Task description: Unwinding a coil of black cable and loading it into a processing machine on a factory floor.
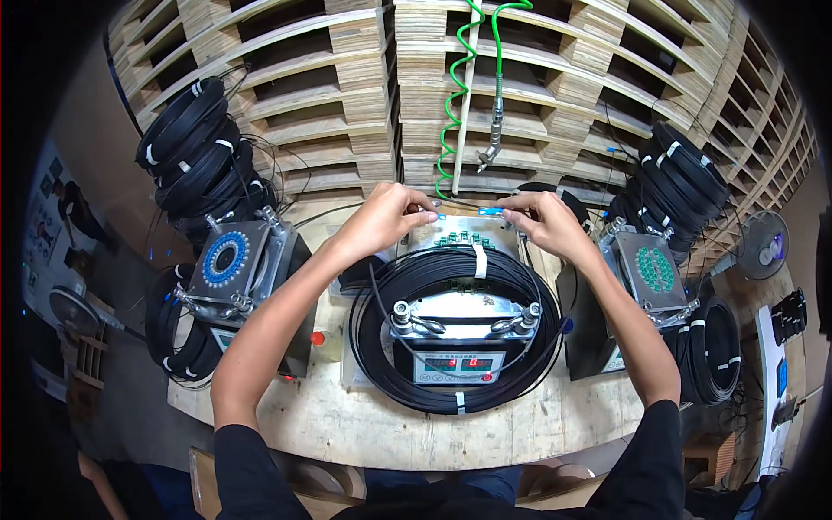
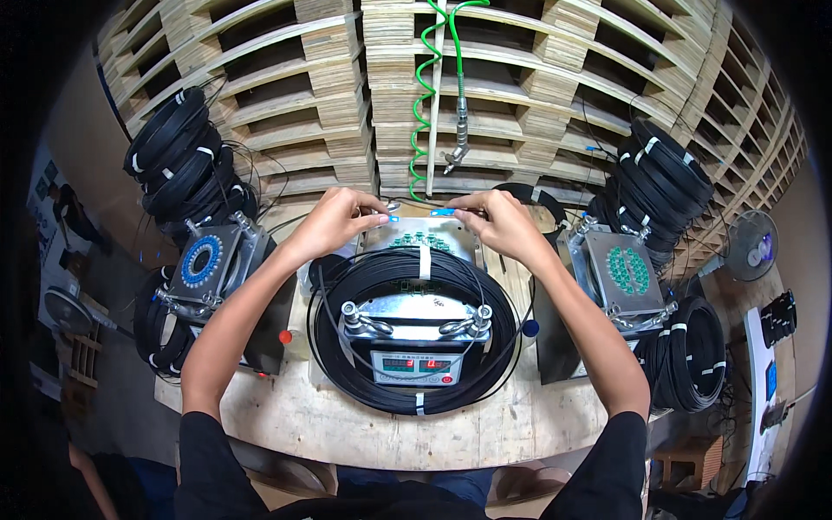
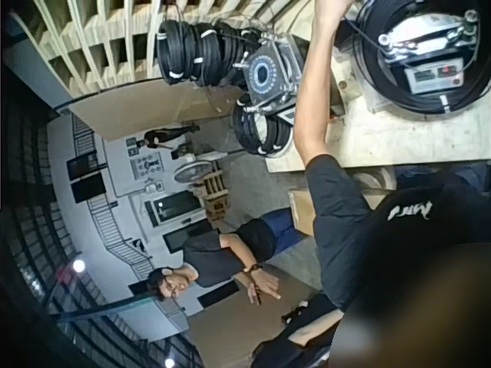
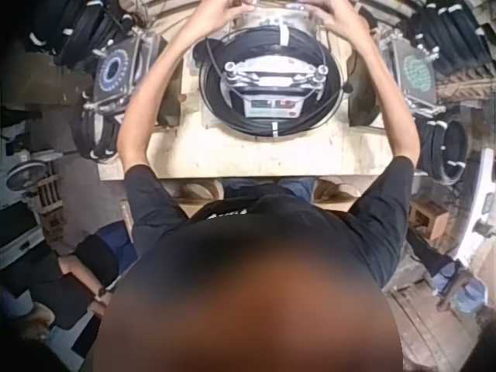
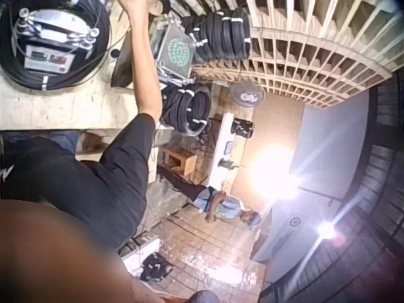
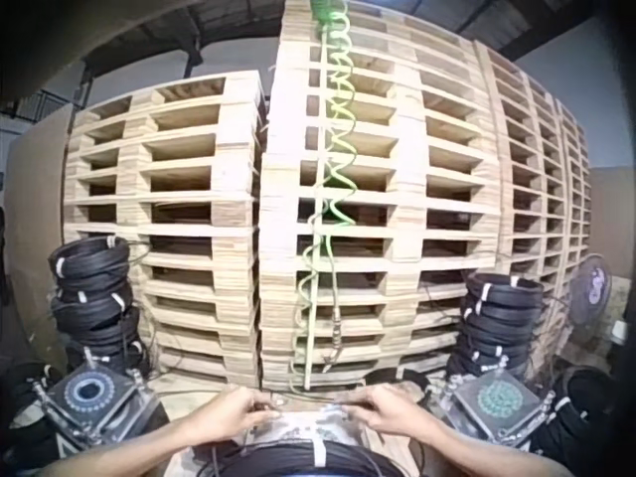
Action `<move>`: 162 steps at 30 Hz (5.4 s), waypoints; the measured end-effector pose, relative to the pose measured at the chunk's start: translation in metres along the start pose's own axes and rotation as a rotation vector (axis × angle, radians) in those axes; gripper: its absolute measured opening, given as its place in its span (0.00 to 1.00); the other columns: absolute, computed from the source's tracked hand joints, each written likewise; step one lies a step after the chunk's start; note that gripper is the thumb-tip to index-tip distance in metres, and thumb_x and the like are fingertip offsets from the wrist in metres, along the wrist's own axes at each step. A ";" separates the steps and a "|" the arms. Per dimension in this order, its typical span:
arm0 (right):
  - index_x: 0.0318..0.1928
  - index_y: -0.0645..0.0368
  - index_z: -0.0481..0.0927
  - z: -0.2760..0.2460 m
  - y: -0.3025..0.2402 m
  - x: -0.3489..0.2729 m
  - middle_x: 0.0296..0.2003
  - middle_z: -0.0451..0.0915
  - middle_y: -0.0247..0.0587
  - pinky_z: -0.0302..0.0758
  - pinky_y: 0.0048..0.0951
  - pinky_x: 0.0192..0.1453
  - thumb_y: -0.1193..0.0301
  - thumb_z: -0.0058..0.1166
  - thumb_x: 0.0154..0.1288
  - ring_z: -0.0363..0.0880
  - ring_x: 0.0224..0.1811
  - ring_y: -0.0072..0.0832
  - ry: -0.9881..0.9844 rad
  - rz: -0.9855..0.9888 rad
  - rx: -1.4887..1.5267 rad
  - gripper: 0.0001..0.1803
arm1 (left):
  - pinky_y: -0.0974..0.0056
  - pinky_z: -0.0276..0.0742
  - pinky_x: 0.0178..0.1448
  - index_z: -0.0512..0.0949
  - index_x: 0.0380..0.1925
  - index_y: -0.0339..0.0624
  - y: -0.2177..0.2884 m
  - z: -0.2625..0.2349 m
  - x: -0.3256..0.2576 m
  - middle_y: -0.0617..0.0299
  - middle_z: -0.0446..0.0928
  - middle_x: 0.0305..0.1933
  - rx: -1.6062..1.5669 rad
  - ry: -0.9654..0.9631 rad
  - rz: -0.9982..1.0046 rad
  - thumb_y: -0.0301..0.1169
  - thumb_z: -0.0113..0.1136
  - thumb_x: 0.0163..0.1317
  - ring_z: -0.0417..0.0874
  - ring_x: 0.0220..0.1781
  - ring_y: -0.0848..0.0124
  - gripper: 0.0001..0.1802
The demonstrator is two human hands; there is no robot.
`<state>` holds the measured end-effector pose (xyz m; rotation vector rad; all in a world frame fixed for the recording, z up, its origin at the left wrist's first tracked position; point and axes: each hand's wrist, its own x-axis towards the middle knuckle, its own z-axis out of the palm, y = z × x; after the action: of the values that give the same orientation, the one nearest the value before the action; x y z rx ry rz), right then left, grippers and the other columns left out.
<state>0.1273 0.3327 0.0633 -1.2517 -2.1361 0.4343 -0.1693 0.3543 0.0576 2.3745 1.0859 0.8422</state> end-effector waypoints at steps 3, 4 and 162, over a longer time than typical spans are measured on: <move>0.47 0.52 0.90 -0.008 -0.031 -0.002 0.37 0.87 0.46 0.80 0.36 0.44 0.60 0.65 0.65 0.88 0.38 0.38 -0.121 0.117 -0.162 0.14 | 0.60 0.78 0.36 0.86 0.41 0.32 0.002 0.003 -0.001 0.47 0.84 0.27 -0.141 -0.093 -0.081 0.31 0.68 0.63 0.84 0.27 0.66 0.12; 0.47 0.52 0.90 -0.007 -0.033 0.001 0.37 0.87 0.46 0.80 0.36 0.44 0.60 0.65 0.65 0.88 0.38 0.38 -0.124 0.118 -0.157 0.14 | 0.60 0.78 0.36 0.86 0.41 0.32 0.004 0.002 -0.002 0.47 0.84 0.27 -0.141 -0.096 -0.086 0.31 0.68 0.63 0.84 0.27 0.66 0.12; 0.49 0.54 0.74 0.037 0.107 0.022 0.31 0.74 0.28 0.80 0.22 0.31 0.60 0.52 0.75 0.75 0.28 0.18 -0.131 0.554 0.993 0.13 | 0.58 0.67 0.72 0.66 0.72 0.41 -0.066 0.045 -0.003 0.48 0.73 0.68 -1.176 -0.021 -0.382 0.63 0.27 0.77 0.74 0.68 0.63 0.41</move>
<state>0.1663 0.4057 -0.0163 -1.1557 -1.2642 1.5971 -0.1762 0.3884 -0.0143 1.1552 0.6727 0.9301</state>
